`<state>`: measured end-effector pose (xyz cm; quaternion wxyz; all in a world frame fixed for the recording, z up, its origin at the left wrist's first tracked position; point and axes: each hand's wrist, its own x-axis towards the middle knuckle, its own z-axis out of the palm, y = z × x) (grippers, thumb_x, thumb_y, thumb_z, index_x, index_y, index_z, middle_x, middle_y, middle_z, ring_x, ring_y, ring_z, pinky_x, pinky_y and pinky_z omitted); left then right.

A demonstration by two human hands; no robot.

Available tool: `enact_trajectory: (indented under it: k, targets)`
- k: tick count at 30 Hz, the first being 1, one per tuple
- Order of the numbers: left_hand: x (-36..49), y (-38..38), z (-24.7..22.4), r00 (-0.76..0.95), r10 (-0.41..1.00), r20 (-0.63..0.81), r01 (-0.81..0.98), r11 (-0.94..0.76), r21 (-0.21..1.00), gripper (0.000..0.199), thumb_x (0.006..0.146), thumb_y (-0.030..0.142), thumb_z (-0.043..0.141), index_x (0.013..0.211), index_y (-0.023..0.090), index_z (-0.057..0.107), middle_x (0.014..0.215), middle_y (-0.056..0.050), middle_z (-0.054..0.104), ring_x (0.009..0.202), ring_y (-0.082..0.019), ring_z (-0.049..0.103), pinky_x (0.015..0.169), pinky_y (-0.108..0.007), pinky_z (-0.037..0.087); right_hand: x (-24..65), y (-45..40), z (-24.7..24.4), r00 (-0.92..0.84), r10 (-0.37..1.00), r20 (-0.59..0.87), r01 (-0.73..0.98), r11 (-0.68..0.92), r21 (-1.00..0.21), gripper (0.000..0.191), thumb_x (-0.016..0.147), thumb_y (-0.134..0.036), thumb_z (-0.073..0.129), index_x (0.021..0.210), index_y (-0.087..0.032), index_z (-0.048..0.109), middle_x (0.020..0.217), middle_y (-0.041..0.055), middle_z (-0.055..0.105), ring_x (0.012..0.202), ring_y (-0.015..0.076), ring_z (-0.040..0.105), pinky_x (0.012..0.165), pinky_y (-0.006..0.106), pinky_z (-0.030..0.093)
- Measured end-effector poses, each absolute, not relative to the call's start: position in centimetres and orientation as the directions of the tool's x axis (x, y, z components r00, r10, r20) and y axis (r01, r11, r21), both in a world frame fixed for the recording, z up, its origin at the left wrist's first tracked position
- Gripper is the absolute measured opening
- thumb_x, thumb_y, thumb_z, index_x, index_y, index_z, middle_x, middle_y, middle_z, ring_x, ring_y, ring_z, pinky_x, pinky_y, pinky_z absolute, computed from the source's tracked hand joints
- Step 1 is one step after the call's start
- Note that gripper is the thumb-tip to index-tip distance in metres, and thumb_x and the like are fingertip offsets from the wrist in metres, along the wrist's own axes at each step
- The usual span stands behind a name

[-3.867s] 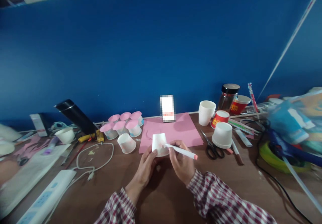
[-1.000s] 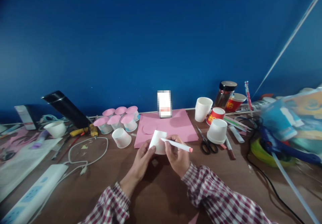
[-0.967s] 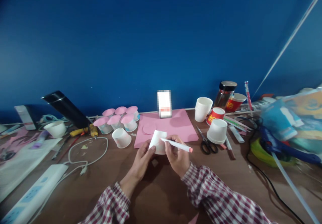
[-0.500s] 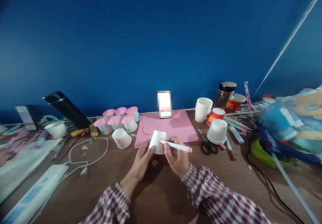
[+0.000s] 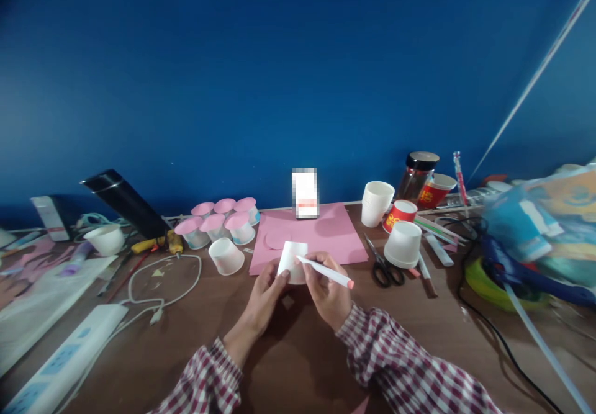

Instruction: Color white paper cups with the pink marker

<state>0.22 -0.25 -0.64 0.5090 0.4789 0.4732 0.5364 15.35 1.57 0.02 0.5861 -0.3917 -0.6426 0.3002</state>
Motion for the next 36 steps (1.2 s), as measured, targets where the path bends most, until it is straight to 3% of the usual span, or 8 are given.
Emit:
enact_trajectory:
  k: [10,18,36]
  targets:
    - [0.35,-0.21,-0.27,-0.04,0.998,0.052,-0.126,-0.056,0.99,0.044,0.084,0.042,0.061,0.119,0.015,0.059,0.114,-0.01,0.066,0.105,-0.024,0.06,0.093,-0.034,0.046,15.45,1.55,-0.21,-0.014,0.845,0.534,0.185,0.527,-0.829,0.007,0.091,-0.025,0.055,0.096,-0.021,0.058,0.085,0.0044,0.066,0.071,0.0165,0.064,0.064,0.027,0.054]
    - [0.23,-0.03,-0.45,-0.03,0.999,0.036,-0.061,-0.038,0.997,0.042,0.083,0.041,0.061,0.115,0.013,0.061,0.109,-0.01,0.066,0.096,-0.022,0.059,0.086,-0.032,0.047,15.57,1.35,0.22,-0.05,0.784,0.618,0.306,0.601,-0.738,0.007,0.09,-0.022,0.056,0.095,-0.02,0.06,0.085,0.0044,0.067,0.076,0.0172,0.065,0.07,0.028,0.055]
    - [0.4,-0.26,-0.4,-0.022,0.999,0.032,-0.027,-0.032,0.999,0.041,0.083,0.04,0.062,0.114,0.013,0.059,0.106,-0.01,0.068,0.097,-0.022,0.061,0.085,-0.031,0.048,15.43,1.3,0.67,-0.045,0.793,0.608,0.286,0.593,-0.753,0.007,0.09,-0.022,0.056,0.095,-0.02,0.061,0.083,0.004,0.067,0.072,0.0155,0.066,0.062,0.024,0.054]
